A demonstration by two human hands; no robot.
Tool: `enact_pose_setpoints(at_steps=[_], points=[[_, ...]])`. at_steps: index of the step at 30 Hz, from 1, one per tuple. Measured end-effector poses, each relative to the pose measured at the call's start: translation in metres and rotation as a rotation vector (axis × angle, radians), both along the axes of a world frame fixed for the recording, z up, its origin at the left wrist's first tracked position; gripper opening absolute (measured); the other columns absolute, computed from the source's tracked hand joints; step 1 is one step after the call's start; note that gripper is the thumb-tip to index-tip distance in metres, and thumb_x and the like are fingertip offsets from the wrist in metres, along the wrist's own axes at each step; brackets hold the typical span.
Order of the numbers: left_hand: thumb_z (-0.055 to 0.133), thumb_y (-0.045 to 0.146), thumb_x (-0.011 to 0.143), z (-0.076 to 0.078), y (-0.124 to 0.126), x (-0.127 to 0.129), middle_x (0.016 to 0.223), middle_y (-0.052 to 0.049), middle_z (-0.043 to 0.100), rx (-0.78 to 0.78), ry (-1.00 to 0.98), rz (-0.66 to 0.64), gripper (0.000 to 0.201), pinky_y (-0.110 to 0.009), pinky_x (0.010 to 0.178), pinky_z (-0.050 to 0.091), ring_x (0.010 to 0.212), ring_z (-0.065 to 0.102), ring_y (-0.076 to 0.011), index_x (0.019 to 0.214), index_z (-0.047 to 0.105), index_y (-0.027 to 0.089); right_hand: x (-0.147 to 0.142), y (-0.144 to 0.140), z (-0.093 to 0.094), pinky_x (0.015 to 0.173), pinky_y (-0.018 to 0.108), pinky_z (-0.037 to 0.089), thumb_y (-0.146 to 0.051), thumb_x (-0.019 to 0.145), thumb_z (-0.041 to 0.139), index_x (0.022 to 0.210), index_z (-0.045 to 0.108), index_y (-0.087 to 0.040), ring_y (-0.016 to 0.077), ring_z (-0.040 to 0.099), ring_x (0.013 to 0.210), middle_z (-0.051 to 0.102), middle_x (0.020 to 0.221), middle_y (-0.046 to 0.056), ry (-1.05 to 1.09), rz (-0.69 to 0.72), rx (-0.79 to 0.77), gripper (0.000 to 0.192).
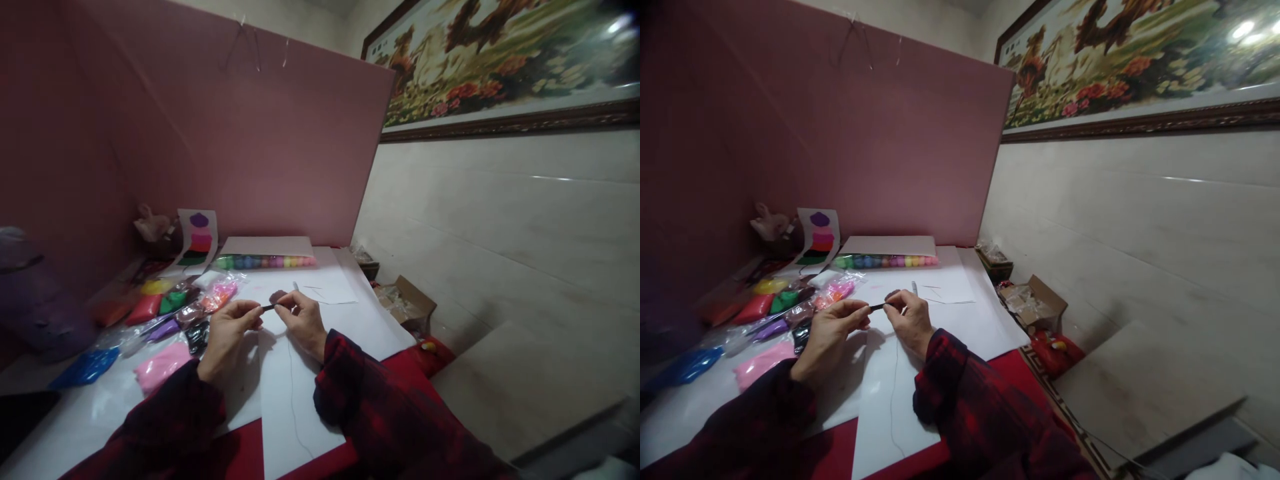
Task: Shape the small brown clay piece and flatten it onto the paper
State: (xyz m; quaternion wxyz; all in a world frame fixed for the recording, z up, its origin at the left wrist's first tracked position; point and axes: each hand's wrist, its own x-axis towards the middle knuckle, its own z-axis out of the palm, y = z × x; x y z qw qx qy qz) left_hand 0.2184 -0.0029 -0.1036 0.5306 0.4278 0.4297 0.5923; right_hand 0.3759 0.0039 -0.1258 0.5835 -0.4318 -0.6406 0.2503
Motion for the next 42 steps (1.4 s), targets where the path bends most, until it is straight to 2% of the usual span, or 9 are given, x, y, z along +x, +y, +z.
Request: enact_pose_setpoints(at_steps=[4,8,11,17,24,29,34,39,42], points=[[0.097,0.037,0.045,-0.003,-0.004,0.002,0.053,0.001,0.065,-0.124,-0.076,-0.087,0.045,-0.019,0.044,0.043,0.044,0.056,-0.009,0.072,0.071,0.012,0.0,0.003,-0.003,0.064,0.028,0.05,-0.034,0.08,0.067,0.079,0.067,-0.02,0.0129,0.056,0.063,0.066,0.072,0.0,0.046,0.022,-0.05,0.014],[0.097,0.033,0.047,-0.008,-0.004,0.004,0.062,0.0,0.068,-0.062,-0.125,-0.142,0.049,-0.021,0.047,0.047,0.048,0.06,-0.0104,0.086,0.074,0.013,0.0,0.001,-0.006,0.053,0.025,0.046,-0.034,0.087,0.059,0.091,0.068,-0.019,0.0092,0.053,0.052,0.063,0.074,0.0,0.063,0.169,-0.091,0.018],[0.095,0.036,0.055,-0.011,-0.005,0.004,0.064,-0.001,0.068,-0.042,-0.083,-0.177,0.05,-0.021,0.046,0.047,0.048,0.058,-0.01,0.095,0.076,0.012,0.0,-0.001,-0.006,0.055,0.026,0.049,-0.037,0.09,0.059,0.097,0.069,-0.019,0.0098,0.057,0.056,0.063,0.078,0.001,0.009,0.246,-0.045,0.022],[0.094,0.041,0.056,-0.01,-0.008,0.005,0.063,-0.001,0.066,-0.044,-0.067,-0.181,0.043,-0.022,0.045,0.047,0.048,0.056,-0.0098,0.08,0.074,0.011,-0.001,0.0,-0.007,0.06,0.027,0.051,-0.032,0.078,0.075,0.097,0.065,-0.02,0.0124,0.059,0.064,0.061,0.075,-0.002,0.044,0.241,-0.035,0.025],[0.09,0.05,0.061,-0.003,-0.011,0.006,0.054,-0.002,0.062,-0.045,-0.08,-0.221,0.044,-0.019,0.044,0.043,0.046,0.054,-0.0082,0.067,0.071,0.01,-0.002,-0.002,-0.005,0.056,0.026,0.05,-0.032,0.084,0.067,0.086,0.067,-0.019,0.0117,0.059,0.061,0.064,0.077,0.0,0.083,0.276,-0.079,0.013],[0.098,0.037,0.046,-0.002,-0.009,0.005,0.063,-0.004,0.07,-0.105,-0.167,-0.211,0.046,-0.02,0.048,0.048,0.049,0.059,-0.0093,0.076,0.075,0.01,-0.001,-0.001,-0.006,0.059,0.026,0.05,-0.028,0.08,0.071,0.086,0.067,-0.018,0.012,0.059,0.062,0.064,0.077,0.0,0.032,0.24,-0.027,0.012],[0.097,0.036,0.05,-0.005,-0.008,0.004,0.063,-0.005,0.069,-0.121,-0.141,-0.242,0.043,-0.021,0.049,0.049,0.05,0.06,-0.0107,0.075,0.074,0.009,-0.001,-0.006,-0.002,0.061,0.027,0.052,-0.031,0.083,0.069,0.084,0.065,-0.019,0.0129,0.062,0.065,0.066,0.077,0.001,0.019,0.21,-0.046,0.013],[0.094,0.035,0.053,-0.008,-0.005,0.006,0.053,-0.002,0.064,-0.034,-0.125,-0.103,0.037,-0.019,0.048,0.043,0.048,0.055,-0.0096,0.072,0.073,0.012,-0.002,-0.003,0.001,0.049,0.023,0.047,-0.036,0.079,0.07,0.078,0.06,-0.018,0.0088,0.056,0.051,0.063,0.069,-0.002,0.187,0.205,-0.182,0.02],[0.094,0.036,0.052,-0.009,-0.003,0.005,0.056,-0.003,0.067,-0.003,-0.127,-0.074,0.038,-0.022,0.051,0.047,0.051,0.059,-0.0115,0.074,0.074,0.012,-0.003,0.003,0.0,0.047,0.023,0.047,-0.038,0.076,0.071,0.079,0.06,-0.018,0.0077,0.054,0.047,0.062,0.069,-0.003,0.291,0.205,-0.196,0.023]])
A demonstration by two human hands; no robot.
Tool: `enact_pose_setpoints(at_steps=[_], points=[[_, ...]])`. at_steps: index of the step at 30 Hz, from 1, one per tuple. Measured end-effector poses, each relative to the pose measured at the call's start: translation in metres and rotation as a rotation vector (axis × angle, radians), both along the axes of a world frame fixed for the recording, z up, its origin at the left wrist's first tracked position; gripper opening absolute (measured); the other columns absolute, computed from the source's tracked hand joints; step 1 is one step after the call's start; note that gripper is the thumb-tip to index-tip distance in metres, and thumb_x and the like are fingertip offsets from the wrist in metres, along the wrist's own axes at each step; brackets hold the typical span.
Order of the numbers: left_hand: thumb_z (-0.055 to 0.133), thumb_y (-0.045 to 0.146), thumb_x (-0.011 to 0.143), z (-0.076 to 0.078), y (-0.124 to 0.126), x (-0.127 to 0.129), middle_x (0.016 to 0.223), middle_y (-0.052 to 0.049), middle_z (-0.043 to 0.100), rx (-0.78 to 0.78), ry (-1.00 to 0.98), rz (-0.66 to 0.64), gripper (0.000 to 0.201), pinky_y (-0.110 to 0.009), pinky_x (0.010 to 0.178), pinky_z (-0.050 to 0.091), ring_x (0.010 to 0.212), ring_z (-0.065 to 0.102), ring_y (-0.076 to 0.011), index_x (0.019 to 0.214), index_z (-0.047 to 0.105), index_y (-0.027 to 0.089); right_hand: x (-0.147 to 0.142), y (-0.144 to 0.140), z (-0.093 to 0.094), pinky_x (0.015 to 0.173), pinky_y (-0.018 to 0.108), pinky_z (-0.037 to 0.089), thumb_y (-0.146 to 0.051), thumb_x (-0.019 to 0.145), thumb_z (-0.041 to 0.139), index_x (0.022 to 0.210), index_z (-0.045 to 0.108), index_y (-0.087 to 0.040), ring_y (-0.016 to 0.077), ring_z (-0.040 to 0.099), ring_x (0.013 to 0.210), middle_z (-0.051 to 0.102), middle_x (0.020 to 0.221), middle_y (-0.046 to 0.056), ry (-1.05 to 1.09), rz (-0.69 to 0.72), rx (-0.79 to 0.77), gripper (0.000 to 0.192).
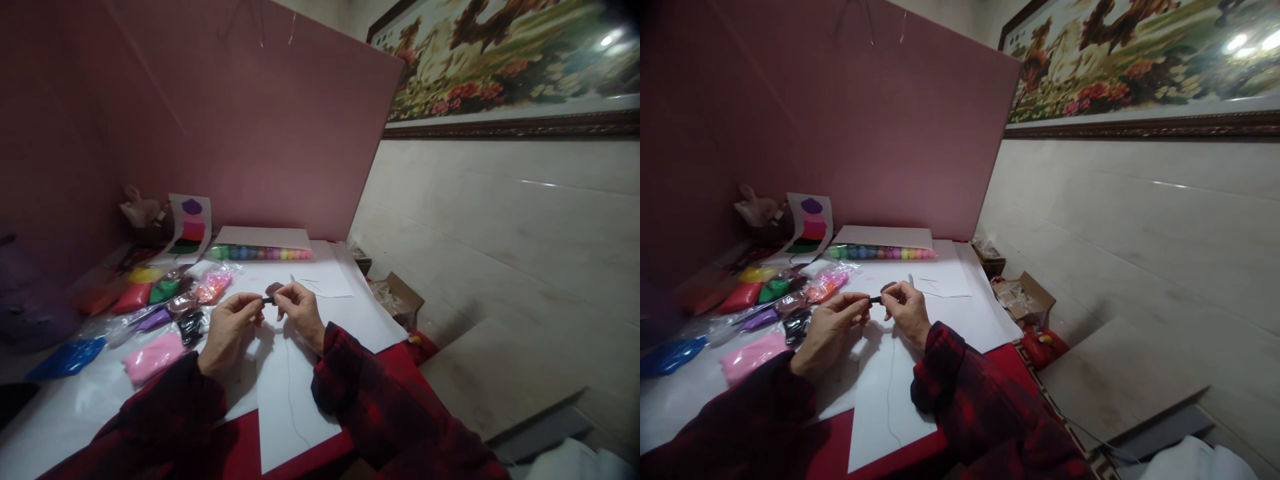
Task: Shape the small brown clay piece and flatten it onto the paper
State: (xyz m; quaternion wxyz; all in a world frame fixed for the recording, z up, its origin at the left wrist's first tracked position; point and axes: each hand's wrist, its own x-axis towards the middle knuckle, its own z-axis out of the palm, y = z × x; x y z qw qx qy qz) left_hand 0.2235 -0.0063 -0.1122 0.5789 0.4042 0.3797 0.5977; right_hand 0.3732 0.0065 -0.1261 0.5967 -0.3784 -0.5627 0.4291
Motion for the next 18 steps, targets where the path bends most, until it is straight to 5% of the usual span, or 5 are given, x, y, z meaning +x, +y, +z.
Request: enact_pose_setpoints(at_steps=[11,18], points=[[0.093,0.032,0.059,-0.005,-0.001,-0.002,0.065,-0.003,0.069,0.007,0.028,-0.158,0.042,-0.022,0.047,0.046,0.05,0.056,-0.0102,0.095,0.08,0.013,-0.001,0.003,-0.008,0.049,0.024,0.05,-0.046,0.082,0.069,0.084,0.065,-0.018,0.0094,0.055,0.051,0.058,0.063,-0.004,-0.019,0.04,0.018,0.029],[0.091,0.037,0.062,-0.001,-0.003,-0.001,0.065,-0.004,0.068,0.032,0.091,-0.108,0.04,-0.023,0.045,0.045,0.05,0.053,-0.01,0.09,0.081,0.011,0.001,-0.005,-0.003,0.057,0.026,0.053,-0.038,0.083,0.07,0.093,0.071,-0.019,0.0104,0.06,0.059,0.065,0.076,0.0,-0.124,0.104,0.074,0.022]])
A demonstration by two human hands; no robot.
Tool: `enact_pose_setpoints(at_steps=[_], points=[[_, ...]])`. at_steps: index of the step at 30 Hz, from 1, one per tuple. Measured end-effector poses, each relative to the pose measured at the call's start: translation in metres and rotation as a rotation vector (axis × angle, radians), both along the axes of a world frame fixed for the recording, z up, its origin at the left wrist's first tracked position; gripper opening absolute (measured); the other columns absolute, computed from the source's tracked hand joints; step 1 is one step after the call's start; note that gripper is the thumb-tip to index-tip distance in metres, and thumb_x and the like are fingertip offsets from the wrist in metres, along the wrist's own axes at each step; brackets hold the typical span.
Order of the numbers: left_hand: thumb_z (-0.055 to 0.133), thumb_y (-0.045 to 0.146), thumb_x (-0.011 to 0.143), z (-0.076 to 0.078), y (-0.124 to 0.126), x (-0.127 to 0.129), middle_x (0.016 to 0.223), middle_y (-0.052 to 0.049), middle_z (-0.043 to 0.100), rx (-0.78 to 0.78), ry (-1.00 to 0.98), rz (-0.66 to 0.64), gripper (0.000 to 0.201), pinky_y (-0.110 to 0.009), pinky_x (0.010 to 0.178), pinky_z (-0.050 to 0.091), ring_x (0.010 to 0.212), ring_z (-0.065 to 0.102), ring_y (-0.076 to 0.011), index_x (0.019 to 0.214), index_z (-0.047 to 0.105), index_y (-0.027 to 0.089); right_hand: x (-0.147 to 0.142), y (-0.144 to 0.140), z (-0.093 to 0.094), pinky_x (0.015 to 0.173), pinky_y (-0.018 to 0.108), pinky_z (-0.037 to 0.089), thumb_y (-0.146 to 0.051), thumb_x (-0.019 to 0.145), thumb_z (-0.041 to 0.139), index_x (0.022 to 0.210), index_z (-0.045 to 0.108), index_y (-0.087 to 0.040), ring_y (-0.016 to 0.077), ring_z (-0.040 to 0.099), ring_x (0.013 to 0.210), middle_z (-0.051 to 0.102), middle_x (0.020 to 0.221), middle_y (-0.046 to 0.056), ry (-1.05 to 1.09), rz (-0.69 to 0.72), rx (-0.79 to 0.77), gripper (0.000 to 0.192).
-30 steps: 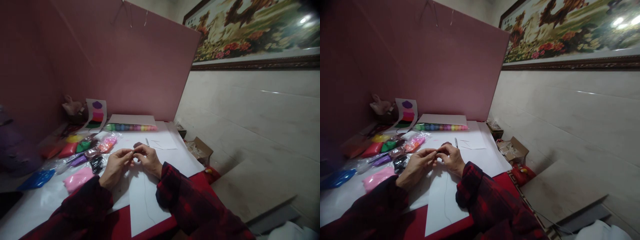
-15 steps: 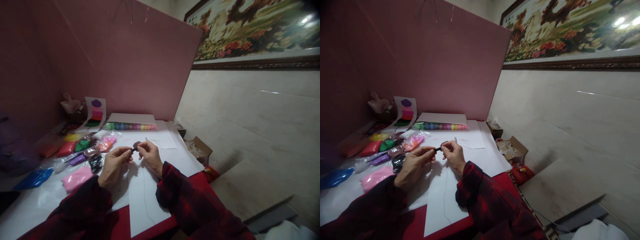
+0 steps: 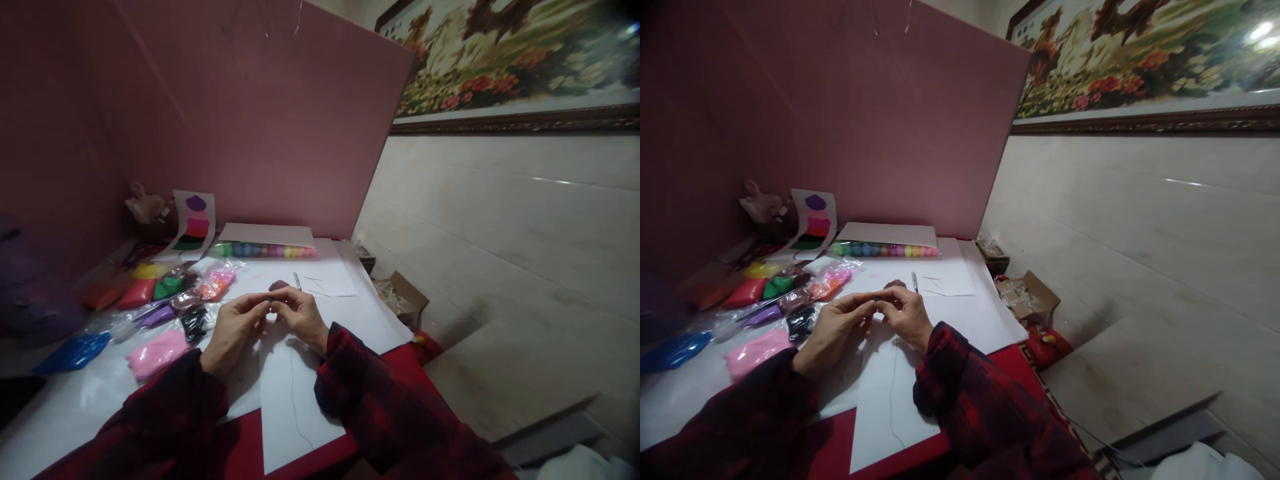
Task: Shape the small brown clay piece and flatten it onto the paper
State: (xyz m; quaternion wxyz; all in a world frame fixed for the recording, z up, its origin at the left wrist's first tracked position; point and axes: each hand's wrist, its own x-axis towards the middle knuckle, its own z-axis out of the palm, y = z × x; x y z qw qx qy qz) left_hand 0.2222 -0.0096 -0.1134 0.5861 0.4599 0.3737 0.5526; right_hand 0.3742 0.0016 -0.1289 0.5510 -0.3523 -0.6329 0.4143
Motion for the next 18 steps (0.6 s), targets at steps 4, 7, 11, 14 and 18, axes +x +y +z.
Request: enact_pose_setpoints(at_steps=[4,7,11,14,18], points=[[0.094,0.039,0.054,0.0027,-0.0016,0.0021,0.057,-0.002,0.063,-0.021,-0.031,0.048,0.04,-0.023,0.042,0.045,0.046,0.052,-0.0105,0.076,0.077,0.01,-0.0028,0.0007,-0.0018,0.054,0.026,0.053,-0.032,0.076,0.075,0.095,0.067,-0.021,0.0119,0.06,0.062,0.064,0.077,-0.002,0.058,-0.022,-0.035,0.023],[0.093,0.041,0.057,0.0022,-0.0023,0.0027,0.059,-0.002,0.065,-0.066,-0.062,0.028,0.041,-0.022,0.044,0.045,0.047,0.054,-0.0104,0.08,0.076,0.01,-0.0036,-0.0002,-0.0025,0.057,0.026,0.052,-0.029,0.078,0.073,0.088,0.067,-0.02,0.0116,0.061,0.063,0.065,0.078,-0.001,0.048,-0.034,-0.046,0.015],[0.09,0.043,0.064,-0.0012,-0.0007,0.0011,0.06,-0.002,0.066,-0.068,-0.078,0.001,0.039,-0.021,0.046,0.046,0.047,0.057,-0.0099,0.079,0.075,0.011,-0.0025,-0.0027,-0.0011,0.063,0.027,0.052,-0.027,0.077,0.074,0.086,0.067,-0.02,0.0124,0.06,0.068,0.064,0.081,0.0,-0.049,-0.096,0.045,0.014],[0.093,0.037,0.059,-0.0027,0.0011,-0.0002,0.062,-0.004,0.069,-0.07,-0.091,-0.036,0.037,-0.022,0.048,0.048,0.048,0.06,-0.0107,0.077,0.074,0.011,-0.0012,-0.0025,-0.0004,0.066,0.028,0.051,-0.027,0.076,0.075,0.09,0.067,-0.02,0.0133,0.06,0.072,0.063,0.083,0.0,-0.116,-0.118,0.1,0.018],[0.096,0.037,0.055,-0.0016,0.002,-0.0003,0.065,-0.004,0.072,-0.071,-0.112,0.016,0.041,-0.025,0.052,0.052,0.052,0.064,-0.0139,0.079,0.074,0.012,0.0003,-0.0016,-0.0006,0.069,0.029,0.051,-0.027,0.081,0.071,0.083,0.066,-0.02,0.014,0.059,0.074,0.063,0.084,0.001,-0.197,-0.152,0.164,0.009]])
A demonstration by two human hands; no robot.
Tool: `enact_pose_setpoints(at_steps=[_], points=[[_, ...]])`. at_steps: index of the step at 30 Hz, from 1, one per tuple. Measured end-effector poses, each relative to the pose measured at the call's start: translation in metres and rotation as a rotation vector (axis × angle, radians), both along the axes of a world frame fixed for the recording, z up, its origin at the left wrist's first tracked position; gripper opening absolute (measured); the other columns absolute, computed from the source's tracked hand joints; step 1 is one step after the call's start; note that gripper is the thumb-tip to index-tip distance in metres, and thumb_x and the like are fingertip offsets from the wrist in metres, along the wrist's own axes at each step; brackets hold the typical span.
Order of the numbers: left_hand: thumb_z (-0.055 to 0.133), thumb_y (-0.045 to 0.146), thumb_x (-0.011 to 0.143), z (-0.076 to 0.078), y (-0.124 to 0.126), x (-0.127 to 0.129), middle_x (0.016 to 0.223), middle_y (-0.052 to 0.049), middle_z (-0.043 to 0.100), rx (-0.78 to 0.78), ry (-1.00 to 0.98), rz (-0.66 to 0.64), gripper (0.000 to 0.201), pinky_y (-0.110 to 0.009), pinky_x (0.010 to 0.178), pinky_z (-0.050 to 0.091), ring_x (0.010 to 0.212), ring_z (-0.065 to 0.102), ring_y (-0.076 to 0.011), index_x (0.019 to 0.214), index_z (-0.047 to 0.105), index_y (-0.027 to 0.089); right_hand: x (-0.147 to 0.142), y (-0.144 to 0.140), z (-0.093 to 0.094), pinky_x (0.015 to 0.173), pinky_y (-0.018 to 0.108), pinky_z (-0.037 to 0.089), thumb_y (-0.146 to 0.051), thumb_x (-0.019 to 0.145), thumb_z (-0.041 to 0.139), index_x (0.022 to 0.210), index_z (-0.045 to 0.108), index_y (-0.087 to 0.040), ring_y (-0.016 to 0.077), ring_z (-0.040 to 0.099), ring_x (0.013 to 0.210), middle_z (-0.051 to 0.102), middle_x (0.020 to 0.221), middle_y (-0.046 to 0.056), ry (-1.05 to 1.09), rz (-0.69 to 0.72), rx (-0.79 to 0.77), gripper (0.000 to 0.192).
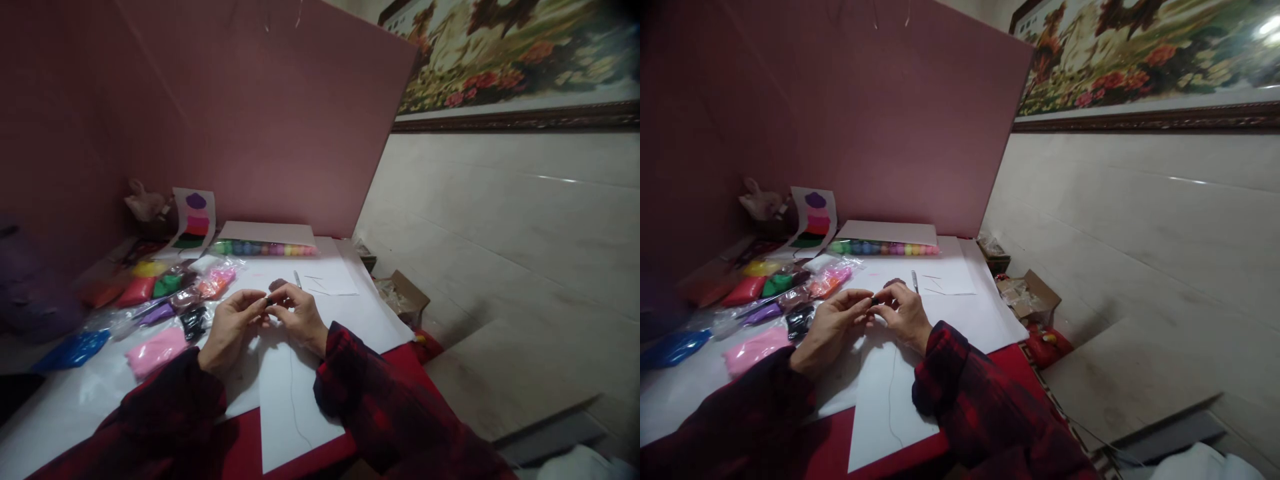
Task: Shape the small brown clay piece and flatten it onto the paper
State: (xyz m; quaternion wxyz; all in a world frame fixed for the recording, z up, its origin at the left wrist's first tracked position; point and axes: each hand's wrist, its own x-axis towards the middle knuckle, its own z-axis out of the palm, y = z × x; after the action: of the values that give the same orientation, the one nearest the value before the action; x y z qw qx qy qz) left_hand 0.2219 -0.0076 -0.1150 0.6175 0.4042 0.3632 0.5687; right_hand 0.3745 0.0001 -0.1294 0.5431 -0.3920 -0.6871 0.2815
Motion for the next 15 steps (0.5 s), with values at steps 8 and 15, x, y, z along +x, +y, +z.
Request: enact_pose_setpoints(at_steps=[8,15], points=[[0.094,0.039,0.058,-0.003,0.0011,-0.0023,0.067,-0.006,0.073,0.021,0.028,-0.048,0.04,-0.023,0.055,0.052,0.054,0.065,-0.0126,0.08,0.075,0.011,0.0022,0.0012,-0.0022,0.068,0.03,0.05,-0.023,0.083,0.068,0.087,0.064,-0.021,0.0141,0.056,0.072,0.062,0.085,0.001,-0.134,-0.033,0.126,0.006],[0.093,0.041,0.06,0.0021,-0.0031,0.0001,0.068,-0.005,0.073,0.023,0.038,-0.017,0.045,-0.024,0.052,0.053,0.057,0.066,-0.0143,0.087,0.073,0.012,0.0016,-0.0005,-0.0025,0.066,0.029,0.048,-0.023,0.087,0.065,0.085,0.062,-0.021,0.0148,0.058,0.074,0.061,0.087,0.002,-0.17,-0.066,0.157,0.004]])
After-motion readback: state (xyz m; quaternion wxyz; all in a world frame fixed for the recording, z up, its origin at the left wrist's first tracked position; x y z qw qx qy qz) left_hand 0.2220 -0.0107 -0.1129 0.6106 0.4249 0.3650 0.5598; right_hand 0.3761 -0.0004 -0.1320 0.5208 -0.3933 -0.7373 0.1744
